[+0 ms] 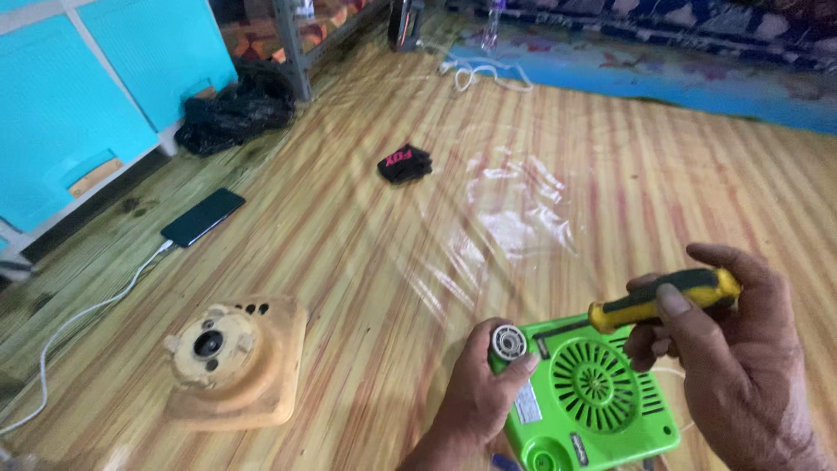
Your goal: The person services a small green electric fan lying on the floor. They hold the fan housing, fit a round motor/bearing component into it, and use a screwdriver to tighten screws on the fan body, repositioning the fan as they work.
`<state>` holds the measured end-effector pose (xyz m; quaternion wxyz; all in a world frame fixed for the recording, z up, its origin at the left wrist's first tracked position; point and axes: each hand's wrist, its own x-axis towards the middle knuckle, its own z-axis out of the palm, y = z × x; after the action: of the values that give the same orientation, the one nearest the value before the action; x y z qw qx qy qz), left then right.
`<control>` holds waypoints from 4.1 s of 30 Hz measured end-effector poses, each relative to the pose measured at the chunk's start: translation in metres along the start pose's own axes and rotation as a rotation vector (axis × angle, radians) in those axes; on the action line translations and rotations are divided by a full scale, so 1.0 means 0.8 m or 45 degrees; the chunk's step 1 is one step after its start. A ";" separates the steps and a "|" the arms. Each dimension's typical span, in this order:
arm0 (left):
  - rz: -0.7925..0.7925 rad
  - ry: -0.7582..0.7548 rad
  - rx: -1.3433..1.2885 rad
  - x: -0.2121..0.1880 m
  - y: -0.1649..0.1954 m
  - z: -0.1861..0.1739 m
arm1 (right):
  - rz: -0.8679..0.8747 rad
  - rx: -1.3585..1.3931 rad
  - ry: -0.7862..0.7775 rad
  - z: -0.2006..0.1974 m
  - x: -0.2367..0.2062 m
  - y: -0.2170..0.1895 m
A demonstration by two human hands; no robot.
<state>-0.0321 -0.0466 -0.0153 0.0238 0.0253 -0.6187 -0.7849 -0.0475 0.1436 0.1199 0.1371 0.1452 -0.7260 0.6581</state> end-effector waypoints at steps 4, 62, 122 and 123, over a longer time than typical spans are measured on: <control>0.032 -0.047 0.044 0.000 -0.008 -0.016 | 0.057 -0.116 -0.058 0.016 -0.002 0.009; 0.031 -0.125 0.037 0.005 -0.032 -0.020 | 0.202 0.153 -0.942 0.020 0.002 0.011; 0.119 -0.090 0.219 0.003 -0.036 -0.020 | -0.137 -0.475 -0.491 0.052 0.006 -0.022; 0.113 -0.093 0.186 0.005 -0.037 -0.021 | -0.172 -0.644 -0.471 0.052 0.004 -0.023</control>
<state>-0.0347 -0.0564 -0.0479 0.0340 -0.0291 -0.6752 -0.7363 -0.0436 0.1001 0.1337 0.0778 0.2716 -0.8680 0.4084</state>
